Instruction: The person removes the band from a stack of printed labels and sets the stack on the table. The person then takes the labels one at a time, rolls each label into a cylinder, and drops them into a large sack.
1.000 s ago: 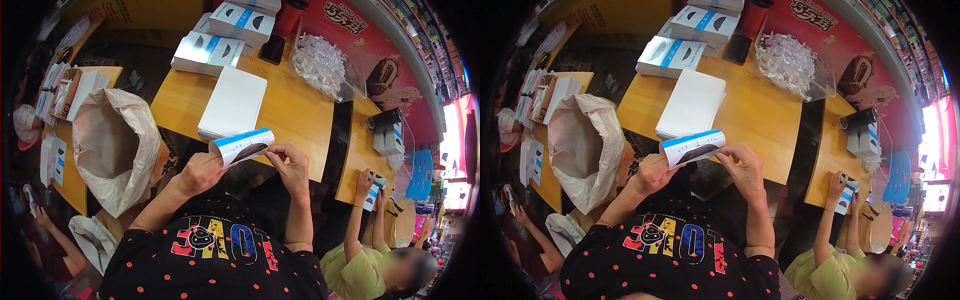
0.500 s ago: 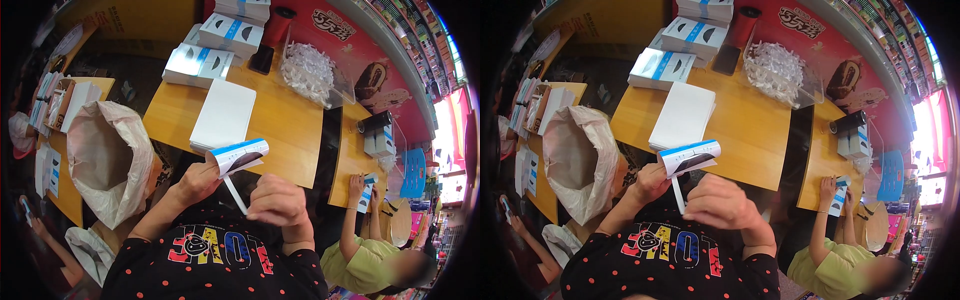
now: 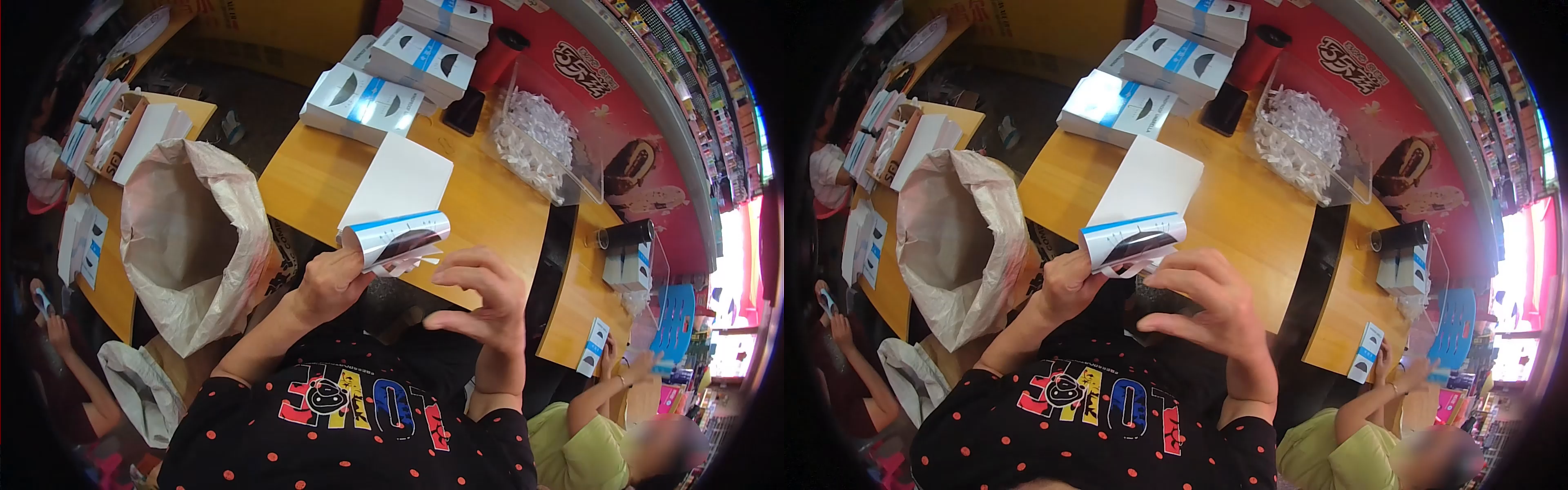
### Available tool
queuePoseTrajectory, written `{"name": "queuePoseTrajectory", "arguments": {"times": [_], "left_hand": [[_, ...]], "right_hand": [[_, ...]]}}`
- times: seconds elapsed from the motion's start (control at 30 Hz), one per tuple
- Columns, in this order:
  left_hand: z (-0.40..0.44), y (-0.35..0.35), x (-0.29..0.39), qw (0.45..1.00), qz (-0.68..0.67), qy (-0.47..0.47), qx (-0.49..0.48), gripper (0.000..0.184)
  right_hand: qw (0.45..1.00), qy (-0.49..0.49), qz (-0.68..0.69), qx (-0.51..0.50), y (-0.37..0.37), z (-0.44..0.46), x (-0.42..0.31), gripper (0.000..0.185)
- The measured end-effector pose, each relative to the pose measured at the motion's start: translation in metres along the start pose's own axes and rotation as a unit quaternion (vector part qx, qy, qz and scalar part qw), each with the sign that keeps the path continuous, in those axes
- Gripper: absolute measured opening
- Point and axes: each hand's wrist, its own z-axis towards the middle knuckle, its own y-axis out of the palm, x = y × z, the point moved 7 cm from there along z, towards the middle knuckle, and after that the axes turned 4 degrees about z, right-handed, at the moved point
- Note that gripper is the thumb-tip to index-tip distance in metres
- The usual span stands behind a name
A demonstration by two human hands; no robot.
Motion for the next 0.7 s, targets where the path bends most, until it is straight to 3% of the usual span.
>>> {"name": "queuePoseTrajectory", "arguments": {"times": [0.13,0.4,0.5,0.57,0.63,0.67,0.7], "left_hand": [[0.002,-0.001,-0.006,0.999,-0.019,-0.036,0.019,0.034],[0.003,-0.002,0.007,0.999,-0.001,0.032,0.011,0.037],[0.000,0.001,0.007,0.997,0.044,0.066,0.020,0.032],[0.002,-0.002,-0.001,0.998,0.064,0.010,0.024,0.028],[0.003,-0.008,-0.011,0.998,0.043,-0.023,0.034,0.024],[0.001,-0.007,-0.019,0.997,-0.023,-0.055,0.038,0.023],[-0.002,-0.006,-0.025,0.991,-0.088,-0.088,0.042,0.022]], "right_hand": [[0.982,-0.077,-0.167,0.046,0.027,-0.002,-0.002,0.040],[0.985,-0.040,-0.160,0.045,0.045,-0.011,0.005,0.024],[0.989,0.073,0.087,-0.092,0.052,-0.011,0.000,0.014],[0.963,0.107,0.184,-0.165,0.047,-0.013,-0.007,0.013],[0.990,0.048,0.126,-0.050,0.011,-0.007,-0.006,0.012],[0.993,0.074,0.078,0.050,-0.017,-0.004,-0.004,0.013],[0.987,0.031,0.026,0.154,-0.045,0.001,-0.001,0.014]]}}
